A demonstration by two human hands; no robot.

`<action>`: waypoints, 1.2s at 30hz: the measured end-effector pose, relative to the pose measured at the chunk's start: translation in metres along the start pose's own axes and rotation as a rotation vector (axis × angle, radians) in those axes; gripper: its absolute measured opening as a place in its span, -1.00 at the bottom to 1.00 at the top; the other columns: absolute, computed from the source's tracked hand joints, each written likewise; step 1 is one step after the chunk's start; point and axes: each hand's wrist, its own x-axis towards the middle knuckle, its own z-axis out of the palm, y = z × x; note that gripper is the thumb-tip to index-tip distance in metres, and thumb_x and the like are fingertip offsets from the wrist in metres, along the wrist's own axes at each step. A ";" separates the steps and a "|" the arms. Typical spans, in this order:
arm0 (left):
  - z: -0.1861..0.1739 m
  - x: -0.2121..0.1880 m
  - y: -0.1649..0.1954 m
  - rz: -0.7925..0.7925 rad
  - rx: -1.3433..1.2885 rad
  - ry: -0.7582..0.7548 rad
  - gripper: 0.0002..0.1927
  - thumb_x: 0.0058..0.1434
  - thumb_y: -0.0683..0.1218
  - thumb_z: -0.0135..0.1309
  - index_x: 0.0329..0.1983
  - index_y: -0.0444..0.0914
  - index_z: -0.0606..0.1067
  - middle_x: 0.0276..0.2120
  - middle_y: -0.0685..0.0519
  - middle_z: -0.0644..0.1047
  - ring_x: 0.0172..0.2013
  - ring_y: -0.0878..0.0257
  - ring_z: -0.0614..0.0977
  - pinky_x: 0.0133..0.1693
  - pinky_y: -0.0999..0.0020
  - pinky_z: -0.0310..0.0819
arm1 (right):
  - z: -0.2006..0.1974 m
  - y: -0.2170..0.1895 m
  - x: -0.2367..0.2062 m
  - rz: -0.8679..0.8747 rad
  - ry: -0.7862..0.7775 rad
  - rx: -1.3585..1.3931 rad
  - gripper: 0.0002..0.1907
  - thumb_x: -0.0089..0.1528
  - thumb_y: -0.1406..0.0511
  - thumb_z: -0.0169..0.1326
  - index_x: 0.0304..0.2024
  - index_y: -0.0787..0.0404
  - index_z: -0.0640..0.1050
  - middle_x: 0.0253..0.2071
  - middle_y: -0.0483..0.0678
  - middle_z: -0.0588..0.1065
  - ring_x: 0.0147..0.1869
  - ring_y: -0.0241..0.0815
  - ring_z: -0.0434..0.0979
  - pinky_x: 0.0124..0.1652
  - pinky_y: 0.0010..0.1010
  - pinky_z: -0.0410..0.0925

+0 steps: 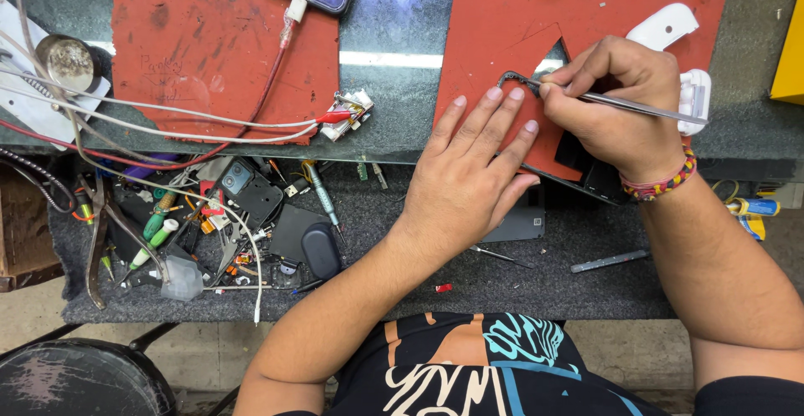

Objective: The person holds a black smartphone and uses a metal tool to scrape residue from the phone's frame. The person then uses tweezers to remove small debris from the frame. The phone remains disassembled on the workbench.

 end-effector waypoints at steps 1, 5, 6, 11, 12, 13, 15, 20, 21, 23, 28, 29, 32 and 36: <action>0.000 0.000 0.000 0.000 0.000 -0.001 -0.41 0.31 0.17 0.19 0.31 -0.22 0.49 0.44 -0.14 0.28 0.48 0.02 0.24 0.49 -0.04 0.00 | 0.000 0.000 0.000 0.003 0.002 0.004 -0.74 0.35 0.48 0.29 -0.38 0.30 0.48 -0.22 0.03 0.60 -0.11 -0.29 0.66 -0.07 -0.54 0.51; 0.001 0.001 -0.001 0.001 0.005 -0.009 -0.40 0.31 0.17 0.19 0.31 -0.22 0.49 0.44 -0.14 0.29 0.47 0.02 0.24 0.48 -0.04 0.00 | -0.001 0.001 -0.001 0.005 -0.002 -0.015 -0.73 0.33 0.50 0.28 -0.40 0.30 0.47 -0.25 0.01 0.59 -0.11 -0.29 0.66 -0.09 -0.55 0.51; 0.002 0.001 -0.001 0.001 0.010 -0.009 -0.40 0.31 0.17 0.19 0.31 -0.22 0.49 0.43 -0.15 0.29 0.47 0.02 0.24 0.47 -0.04 0.00 | -0.001 0.001 -0.002 0.006 -0.003 -0.006 -0.74 0.33 0.50 0.27 -0.41 0.30 0.47 -0.25 0.01 0.59 -0.11 -0.29 0.66 -0.08 -0.56 0.51; 0.001 0.000 -0.001 0.001 0.015 -0.009 -0.41 0.32 0.17 0.18 0.31 -0.22 0.49 0.44 -0.14 0.29 0.47 0.03 0.24 0.48 -0.04 0.01 | -0.002 0.004 -0.002 -0.062 -0.017 -0.041 -0.69 0.34 0.52 0.27 -0.43 0.29 0.43 -0.27 0.01 0.58 -0.05 -0.26 0.68 -0.01 -0.52 0.54; 0.001 0.000 -0.001 0.003 0.014 -0.010 -0.41 0.32 0.18 0.18 0.32 -0.22 0.49 0.44 -0.13 0.29 0.47 0.04 0.24 0.48 -0.03 0.01 | -0.002 0.004 -0.003 -0.069 -0.018 -0.029 -0.68 0.35 0.52 0.26 -0.43 0.29 0.42 -0.27 0.01 0.58 -0.03 -0.25 0.69 0.00 -0.52 0.54; 0.001 0.000 -0.001 0.000 0.012 -0.014 -0.41 0.32 0.18 0.18 0.31 -0.21 0.50 0.44 -0.13 0.28 0.47 0.04 0.24 0.48 -0.03 0.00 | -0.003 0.005 -0.003 -0.052 -0.015 0.029 -0.69 0.35 0.52 0.26 -0.42 0.29 0.42 -0.25 0.01 0.57 -0.03 -0.26 0.68 0.02 -0.52 0.54; 0.001 0.000 -0.001 -0.005 0.009 -0.020 -0.41 0.31 0.18 0.18 0.30 -0.21 0.50 0.44 -0.13 0.28 0.47 0.03 0.24 0.48 -0.04 0.00 | -0.004 0.004 -0.003 -0.014 -0.002 0.112 -0.70 0.36 0.51 0.26 -0.40 0.29 0.42 -0.22 0.01 0.58 -0.04 -0.28 0.67 0.00 -0.53 0.53; 0.001 0.000 0.000 -0.001 0.009 -0.016 -0.40 0.31 0.18 0.18 0.31 -0.22 0.49 0.44 -0.14 0.28 0.48 0.03 0.22 0.48 -0.03 -0.02 | -0.002 0.002 -0.003 0.024 0.006 0.061 -0.72 0.35 0.50 0.29 -0.37 0.31 0.45 -0.18 0.06 0.61 -0.06 -0.26 0.68 -0.03 -0.52 0.53; 0.001 0.000 -0.001 0.000 0.009 -0.014 -0.40 0.31 0.18 0.18 0.31 -0.22 0.49 0.44 -0.14 0.28 0.48 0.03 0.22 0.48 -0.03 -0.02 | -0.002 0.002 -0.002 0.015 0.002 0.040 -0.73 0.35 0.50 0.30 -0.37 0.31 0.46 -0.18 0.07 0.61 -0.06 -0.26 0.68 -0.02 -0.52 0.54; 0.000 0.000 0.000 -0.003 0.005 -0.015 -0.41 0.31 0.17 0.19 0.31 -0.22 0.49 0.44 -0.14 0.28 0.48 0.03 0.23 0.48 -0.04 -0.02 | -0.001 0.000 -0.001 -0.004 -0.007 -0.001 -0.73 0.35 0.49 0.30 -0.37 0.32 0.47 -0.16 0.10 0.62 -0.06 -0.25 0.68 -0.02 -0.51 0.54; 0.000 0.001 0.000 -0.005 0.005 -0.025 -0.41 0.31 0.17 0.19 0.31 -0.21 0.49 0.43 -0.14 0.29 0.47 0.02 0.25 0.48 -0.04 -0.02 | 0.001 -0.002 -0.001 0.002 -0.003 -0.035 -0.76 0.35 0.49 0.31 -0.35 0.33 0.50 -0.17 0.09 0.63 -0.04 -0.25 0.69 -0.01 -0.50 0.54; -0.001 0.001 -0.001 -0.005 0.008 -0.023 -0.41 0.31 0.17 0.19 0.31 -0.22 0.50 0.43 -0.15 0.29 0.47 0.02 0.25 0.48 -0.04 -0.01 | 0.001 -0.001 0.000 -0.003 -0.001 -0.040 -0.76 0.35 0.49 0.31 -0.35 0.32 0.50 -0.17 0.09 0.63 -0.04 -0.25 0.69 -0.02 -0.51 0.54; -0.001 0.000 -0.001 -0.004 0.014 -0.017 -0.41 0.32 0.17 0.19 0.31 -0.21 0.50 0.43 -0.14 0.29 0.47 0.02 0.25 0.48 -0.03 -0.02 | 0.002 -0.002 -0.001 0.018 0.016 0.066 -0.75 0.36 0.47 0.29 -0.35 0.29 0.47 -0.17 0.05 0.62 -0.07 -0.30 0.68 -0.03 -0.54 0.54; -0.001 0.000 0.000 -0.008 0.007 -0.029 -0.41 0.32 0.17 0.18 0.31 -0.21 0.49 0.43 -0.14 0.29 0.47 0.03 0.25 0.48 -0.03 -0.03 | 0.000 -0.004 -0.003 -0.008 0.004 -0.034 -0.73 0.35 0.49 0.30 -0.37 0.31 0.48 -0.20 0.06 0.62 -0.09 -0.29 0.67 -0.08 -0.55 0.52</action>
